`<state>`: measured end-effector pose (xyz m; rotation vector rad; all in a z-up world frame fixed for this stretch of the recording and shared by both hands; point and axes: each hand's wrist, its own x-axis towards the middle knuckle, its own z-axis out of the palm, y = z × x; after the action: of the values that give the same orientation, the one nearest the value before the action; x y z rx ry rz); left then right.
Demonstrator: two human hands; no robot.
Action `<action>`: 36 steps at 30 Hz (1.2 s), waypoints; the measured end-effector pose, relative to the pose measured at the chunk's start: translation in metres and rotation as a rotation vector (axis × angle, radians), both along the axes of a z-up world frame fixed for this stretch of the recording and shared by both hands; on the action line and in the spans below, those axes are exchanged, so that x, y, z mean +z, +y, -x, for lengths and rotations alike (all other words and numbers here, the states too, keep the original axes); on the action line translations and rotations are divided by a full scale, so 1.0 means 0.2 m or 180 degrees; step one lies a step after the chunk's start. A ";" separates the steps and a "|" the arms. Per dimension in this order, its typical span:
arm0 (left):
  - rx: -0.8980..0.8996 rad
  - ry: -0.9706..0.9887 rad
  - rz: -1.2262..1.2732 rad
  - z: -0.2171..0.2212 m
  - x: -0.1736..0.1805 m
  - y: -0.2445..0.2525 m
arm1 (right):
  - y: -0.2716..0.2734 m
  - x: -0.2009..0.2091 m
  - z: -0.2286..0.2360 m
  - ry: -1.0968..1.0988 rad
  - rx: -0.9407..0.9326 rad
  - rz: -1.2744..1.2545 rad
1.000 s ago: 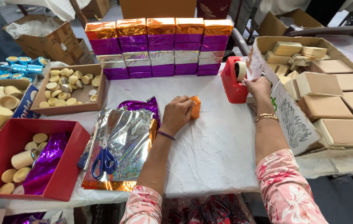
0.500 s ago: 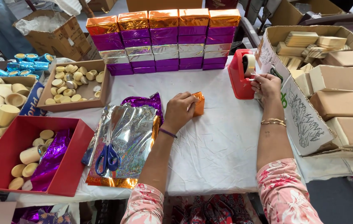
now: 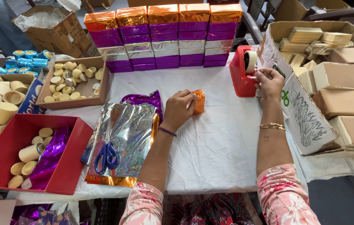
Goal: The person wraps a rectangular block of soap in orange metallic foil, folding the edges and securing them with clear tape. After completing the wrapping, they place the item with others and then wipe a second block of soap with a white cloth.
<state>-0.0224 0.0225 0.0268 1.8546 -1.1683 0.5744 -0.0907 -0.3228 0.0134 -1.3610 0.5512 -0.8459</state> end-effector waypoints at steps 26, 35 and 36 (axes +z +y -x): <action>0.0039 0.0043 -0.0141 0.00 0.02 0.00 | -0.09 -0.30 0.00 -0.0632 0.0196 -0.0954; 0.0020 -0.0062 -0.0038 -0.01 0.00 0.00 | -0.09 -0.34 -0.02 -0.0429 0.0193 -0.0910; 0.0030 -0.0110 -0.0010 -0.01 0.00 0.00 | -0.10 -0.35 -0.03 -0.0385 0.0152 -0.0736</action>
<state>-0.0207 0.0226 0.0273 1.8605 -1.1841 0.6123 -0.0846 -0.3429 -0.0574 -1.1010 0.5039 -0.7941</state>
